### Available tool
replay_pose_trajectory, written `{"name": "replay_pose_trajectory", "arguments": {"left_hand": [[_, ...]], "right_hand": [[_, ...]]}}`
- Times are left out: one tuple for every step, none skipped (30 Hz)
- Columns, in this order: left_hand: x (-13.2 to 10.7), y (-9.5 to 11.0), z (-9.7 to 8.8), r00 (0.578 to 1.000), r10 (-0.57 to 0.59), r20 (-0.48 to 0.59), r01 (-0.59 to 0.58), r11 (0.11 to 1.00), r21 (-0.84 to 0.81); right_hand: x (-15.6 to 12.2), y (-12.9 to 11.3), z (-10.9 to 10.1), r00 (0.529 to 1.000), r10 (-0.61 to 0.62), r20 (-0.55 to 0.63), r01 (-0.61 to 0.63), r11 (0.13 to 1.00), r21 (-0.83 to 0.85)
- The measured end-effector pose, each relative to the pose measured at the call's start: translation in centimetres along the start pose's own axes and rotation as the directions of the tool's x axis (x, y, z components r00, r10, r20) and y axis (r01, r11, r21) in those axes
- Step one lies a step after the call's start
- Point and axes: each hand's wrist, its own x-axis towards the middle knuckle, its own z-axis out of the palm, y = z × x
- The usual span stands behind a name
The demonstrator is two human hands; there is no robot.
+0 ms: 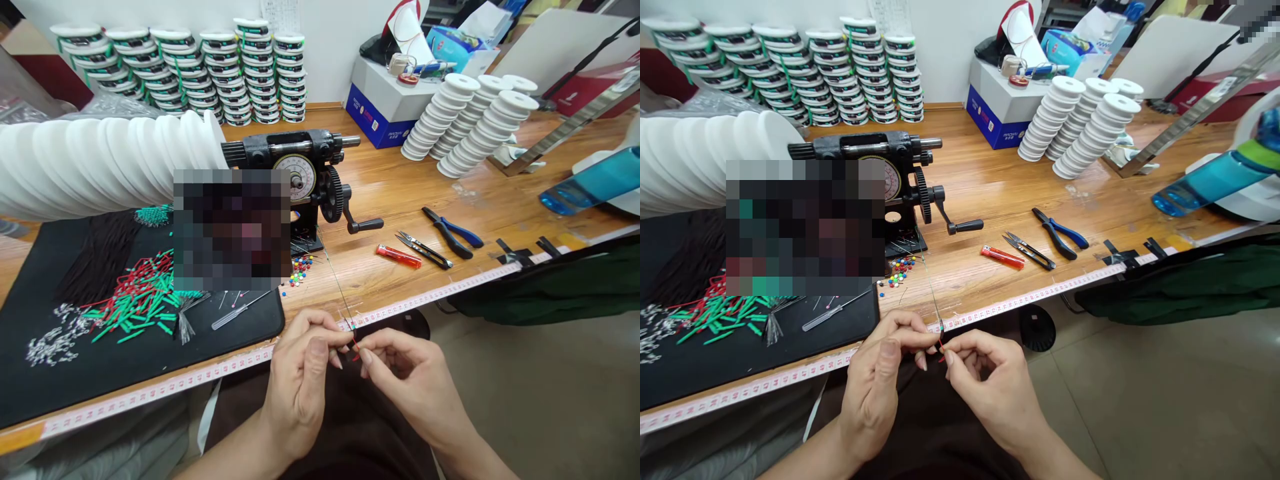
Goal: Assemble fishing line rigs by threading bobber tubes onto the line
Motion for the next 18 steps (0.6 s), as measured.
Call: {"name": "replay_pose_trajectory", "arguments": {"left_hand": [[0.02, -0.01, -0.01, 1.000, 0.000, -0.001, 0.000, 1.000, 0.002], [0.05, -0.03, -0.03, 1.000, -0.002, -0.002, 0.002, 1.000, 0.005], [0.07, -0.06, -0.05, 1.000, -0.005, -0.001, 0.005, 1.000, 0.009], [0.08, -0.10, -0.07, 1.000, -0.009, 0.001, 0.009, 1.000, 0.012], [0.08, -0.13, -0.10, 1.000, -0.014, 0.003, 0.014, 1.000, 0.013], [0.07, -0.17, -0.12, 1.000, -0.019, 0.007, 0.019, 1.000, 0.014], [0.06, -0.20, -0.15, 1.000, -0.024, 0.011, 0.023, 1.000, 0.015], [0.05, -0.22, -0.17, 1.000, -0.025, 0.016, 0.025, 1.000, 0.017], [0.04, -0.24, -0.19, 0.999, -0.025, 0.020, 0.025, 0.999, 0.022], [0.05, -0.25, -0.21, 0.999, -0.025, 0.021, 0.024, 0.999, 0.029], [0.07, -0.26, -0.22, 0.999, -0.024, 0.023, 0.023, 0.999, 0.036], [0.09, -0.26, -0.22, 0.999, -0.022, 0.024, 0.021, 0.999, 0.042], [0.11, -0.27, -0.22, 0.999, -0.021, 0.025, 0.020, 0.999, 0.046], [0.13, -0.29, -0.22, 0.999, -0.019, 0.025, 0.018, 0.999, 0.048], [0.13, -0.30, -0.23, 1.000, -0.017, 0.025, 0.016, 0.999, 0.048], [0.12, -0.31, -0.24, 1.000, -0.014, 0.025, 0.013, 0.999, 0.048], [0.10, -0.30, -0.26, 1.000, -0.014, 0.024, 0.012, 0.999, 0.050], [0.08, -0.28, -0.29, 1.000, -0.014, 0.022, 0.012, 0.999, 0.053]], "right_hand": [[-0.01, -0.05, 0.02, 1.000, 0.004, 0.004, -0.004, 1.000, 0.003], [-0.01, -0.10, 0.05, 1.000, 0.008, 0.008, -0.008, 1.000, 0.005], [-0.01, -0.15, 0.07, 1.000, 0.010, 0.010, -0.010, 1.000, 0.008], [0.00, -0.19, 0.09, 1.000, 0.011, 0.013, -0.011, 1.000, 0.010], [0.01, -0.23, 0.10, 1.000, 0.009, 0.014, -0.010, 1.000, 0.012], [0.02, -0.27, 0.11, 1.000, 0.008, 0.016, -0.008, 1.000, 0.013], [0.03, -0.29, 0.11, 1.000, 0.008, 0.020, -0.008, 1.000, 0.013], [0.03, -0.32, 0.11, 1.000, 0.009, 0.022, -0.009, 1.000, 0.012], [0.03, -0.34, 0.10, 1.000, 0.010, 0.024, -0.011, 1.000, 0.009], [0.02, -0.36, 0.08, 1.000, 0.013, 0.026, -0.013, 1.000, 0.006], [0.01, -0.38, 0.06, 1.000, 0.016, 0.025, -0.016, 1.000, 0.004], [-0.01, -0.39, 0.05, 1.000, 0.018, 0.024, -0.018, 1.000, 0.004], [-0.03, -0.40, 0.03, 1.000, 0.020, 0.023, -0.020, 1.000, 0.003], [-0.05, -0.39, 0.01, 1.000, 0.021, 0.023, -0.021, 1.000, 0.002], [-0.05, -0.38, 0.00, 1.000, 0.021, 0.024, -0.021, 1.000, -0.001], [-0.06, -0.36, -0.01, 0.999, 0.021, 0.024, -0.020, 1.000, -0.003], [-0.06, -0.33, -0.03, 0.999, 0.021, 0.024, -0.021, 1.000, -0.006], [-0.07, -0.28, -0.03, 0.999, 0.022, 0.025, -0.022, 1.000, -0.008]]}}
